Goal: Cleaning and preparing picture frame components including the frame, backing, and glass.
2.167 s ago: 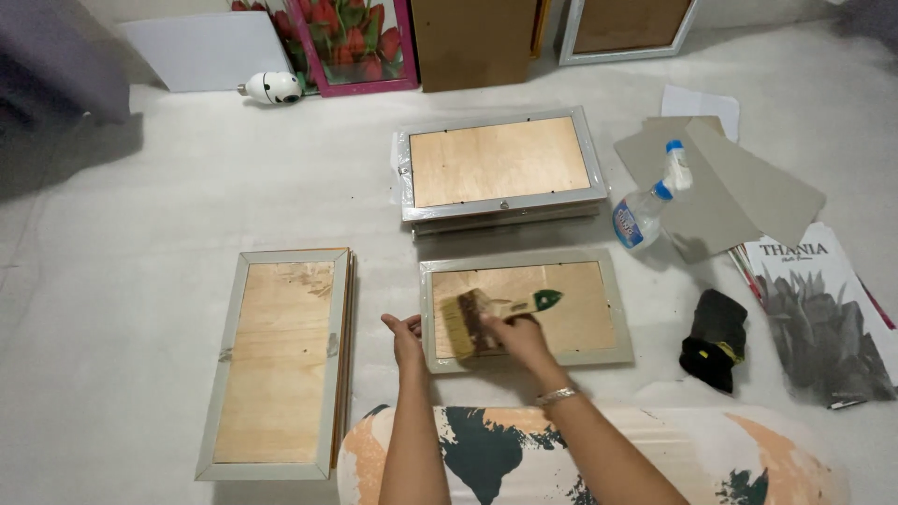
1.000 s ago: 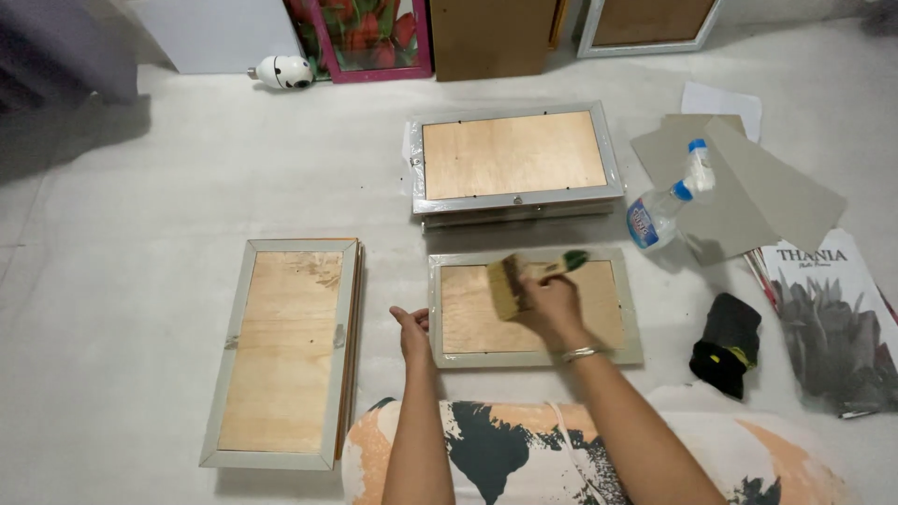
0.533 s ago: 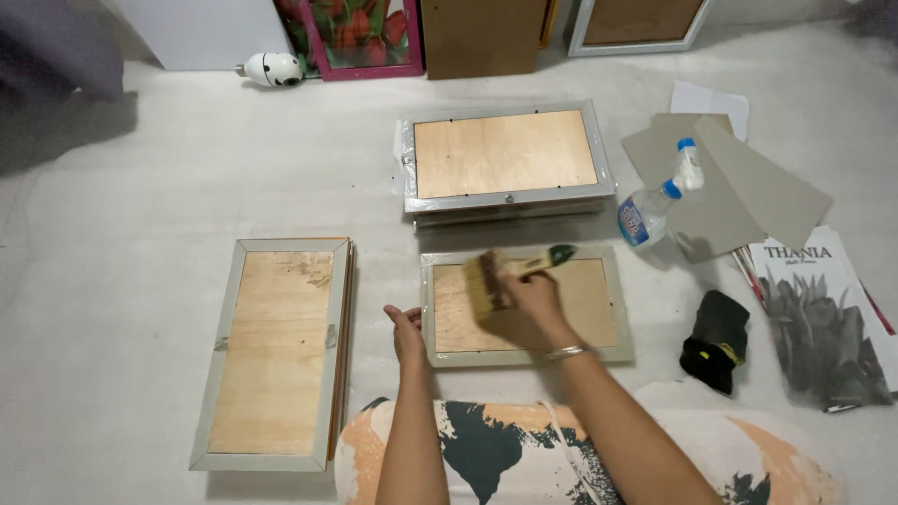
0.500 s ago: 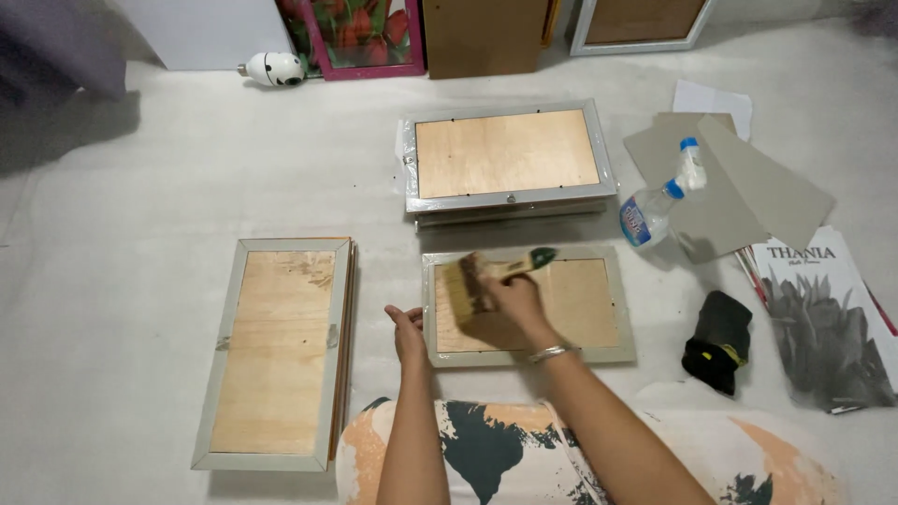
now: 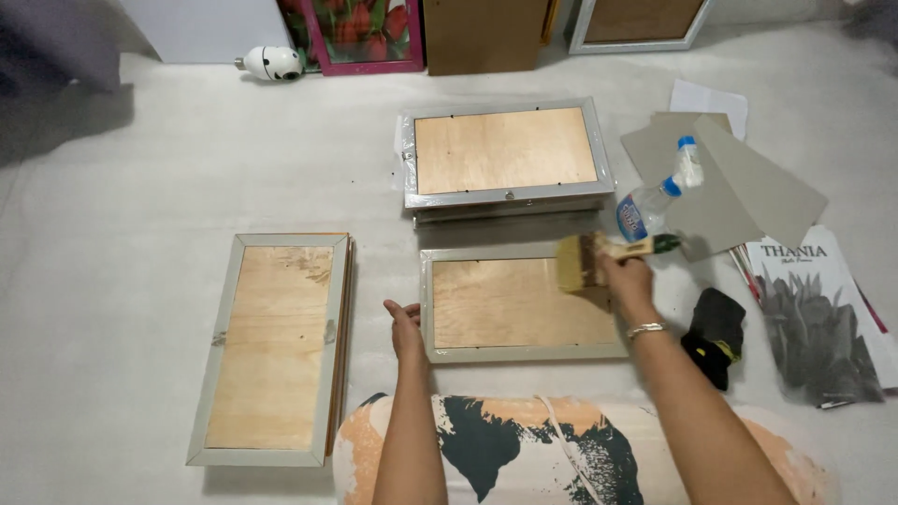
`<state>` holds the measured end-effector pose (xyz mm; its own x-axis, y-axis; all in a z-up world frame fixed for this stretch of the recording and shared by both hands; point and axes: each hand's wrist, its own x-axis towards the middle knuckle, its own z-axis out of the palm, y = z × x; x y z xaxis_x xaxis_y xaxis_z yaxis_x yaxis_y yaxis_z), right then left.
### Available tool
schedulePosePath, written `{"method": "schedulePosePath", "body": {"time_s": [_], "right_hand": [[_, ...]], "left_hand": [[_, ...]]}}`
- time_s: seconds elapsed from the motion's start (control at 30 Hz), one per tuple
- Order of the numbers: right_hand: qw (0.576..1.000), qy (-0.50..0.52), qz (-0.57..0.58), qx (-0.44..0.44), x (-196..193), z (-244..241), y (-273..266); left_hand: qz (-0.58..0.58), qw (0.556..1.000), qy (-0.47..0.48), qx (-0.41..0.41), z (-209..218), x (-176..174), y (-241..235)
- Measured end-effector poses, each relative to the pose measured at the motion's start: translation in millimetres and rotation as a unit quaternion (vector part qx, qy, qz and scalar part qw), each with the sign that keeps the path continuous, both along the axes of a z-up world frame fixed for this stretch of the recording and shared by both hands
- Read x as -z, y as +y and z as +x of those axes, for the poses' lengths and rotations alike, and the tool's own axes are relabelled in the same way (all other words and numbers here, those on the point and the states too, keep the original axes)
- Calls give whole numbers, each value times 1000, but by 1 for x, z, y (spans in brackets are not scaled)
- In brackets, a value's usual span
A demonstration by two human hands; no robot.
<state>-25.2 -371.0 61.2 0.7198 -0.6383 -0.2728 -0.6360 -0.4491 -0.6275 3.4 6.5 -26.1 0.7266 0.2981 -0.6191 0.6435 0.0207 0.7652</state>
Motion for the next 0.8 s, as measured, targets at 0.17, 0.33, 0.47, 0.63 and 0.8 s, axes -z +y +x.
{"method": "schedulePosePath", "body": {"time_s": [0.17, 0.33, 0.47, 0.63, 0.8], "right_hand": [[993, 54, -82, -63, -82, -38, -32], [938, 218, 140, -232, -120, -57, 10], [939, 175, 164, -247, -57, -29, -38], [971, 98, -37, -214, -42, 24, -69], [950, 162, -121, -237, -81, 34, -22]], "left_hand": [[5, 1000, -3, 11, -2, -13, -3], [0, 1000, 2, 9, -5, -37, -5], [-1, 1000, 3, -1, -3, -21, -3], [-6, 1000, 7, -13, -1, -16, -4], [-6, 1000, 5, -2, -6, -31, -6]]}}
